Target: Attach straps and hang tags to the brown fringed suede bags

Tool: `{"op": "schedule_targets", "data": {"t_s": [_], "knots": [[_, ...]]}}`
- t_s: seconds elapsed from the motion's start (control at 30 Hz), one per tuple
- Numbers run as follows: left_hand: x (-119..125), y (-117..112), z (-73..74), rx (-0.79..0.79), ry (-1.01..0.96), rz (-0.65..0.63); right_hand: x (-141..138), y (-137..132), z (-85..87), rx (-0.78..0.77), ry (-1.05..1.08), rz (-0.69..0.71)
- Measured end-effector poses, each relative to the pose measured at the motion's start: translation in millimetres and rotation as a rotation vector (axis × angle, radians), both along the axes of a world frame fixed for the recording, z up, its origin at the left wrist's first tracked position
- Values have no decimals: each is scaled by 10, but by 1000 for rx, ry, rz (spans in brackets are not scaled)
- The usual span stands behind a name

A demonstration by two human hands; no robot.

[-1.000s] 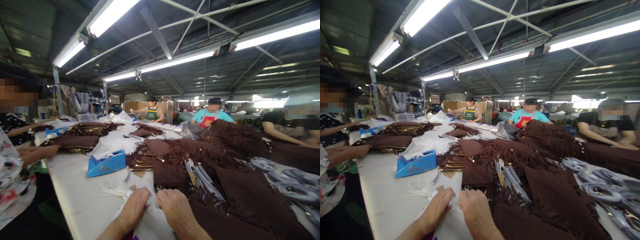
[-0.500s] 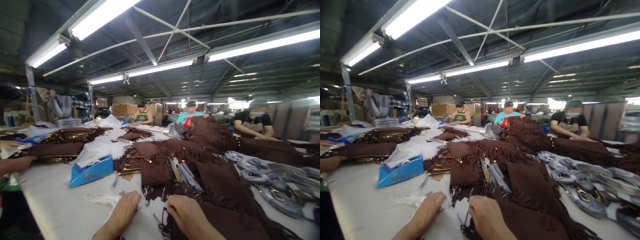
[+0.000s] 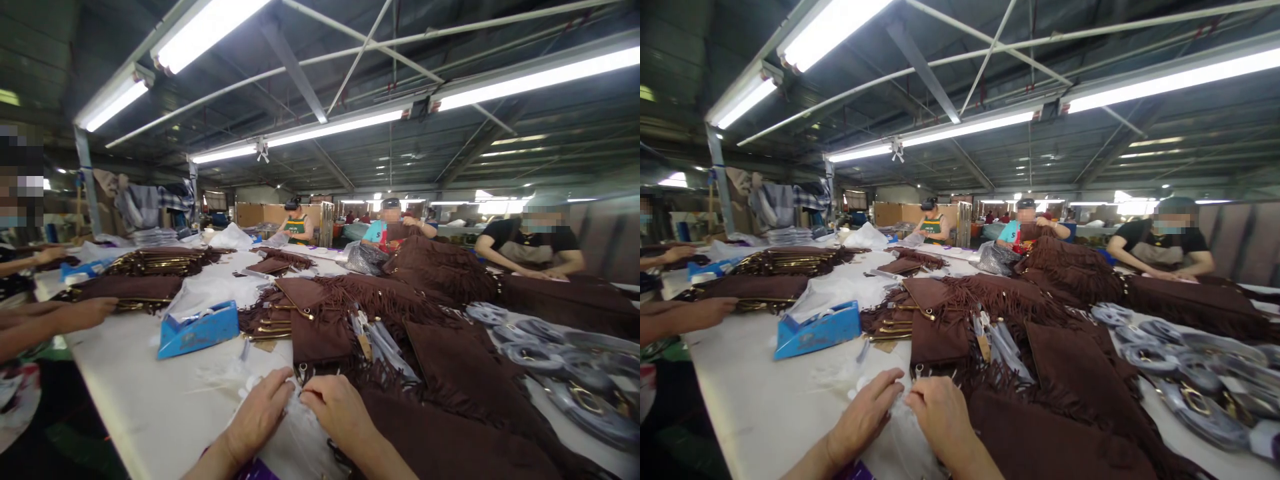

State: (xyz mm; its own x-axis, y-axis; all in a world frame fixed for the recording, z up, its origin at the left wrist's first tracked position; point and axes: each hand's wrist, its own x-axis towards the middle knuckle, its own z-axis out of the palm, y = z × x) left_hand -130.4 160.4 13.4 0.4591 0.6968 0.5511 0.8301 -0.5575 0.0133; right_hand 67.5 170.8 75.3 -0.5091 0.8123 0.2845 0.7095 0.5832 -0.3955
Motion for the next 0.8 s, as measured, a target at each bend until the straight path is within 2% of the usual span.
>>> {"op": "schedule_targets", "data": {"t_s": [0.1, 0.23, 0.3, 0.4, 0.5, 0.57, 0.63, 0.73, 0.8], "knots": [[4, 6, -7, -27, 11, 13, -56, 0, -36, 8, -45, -15], [-7, 12, 13, -52, 21, 18, -64, 21, 16, 78, -229, -32], [-14, 27, 29, -81, 37, 66, 1, 67, 42, 89, -306, -71], [-31, 84, 33, -142, 98, 254, 288, 178, 65, 99, -350, -162], [-105, 172, -22, -150, 101, 407, 818, 279, 79, 129, -373, -307], [-214, 239, -103, -111, 86, 418, 1227, 287, 86, 133, -310, -425], [-365, 319, -214, -1, 64, 378, 1595, 219, 85, 97, -143, -490], [-548, 465, -364, 154, 9, 204, 1965, -16, 76, 2, 220, -467], [-501, 518, -401, 178, -94, 111, 2081, -239, 73, -11, 389, -460]]}}
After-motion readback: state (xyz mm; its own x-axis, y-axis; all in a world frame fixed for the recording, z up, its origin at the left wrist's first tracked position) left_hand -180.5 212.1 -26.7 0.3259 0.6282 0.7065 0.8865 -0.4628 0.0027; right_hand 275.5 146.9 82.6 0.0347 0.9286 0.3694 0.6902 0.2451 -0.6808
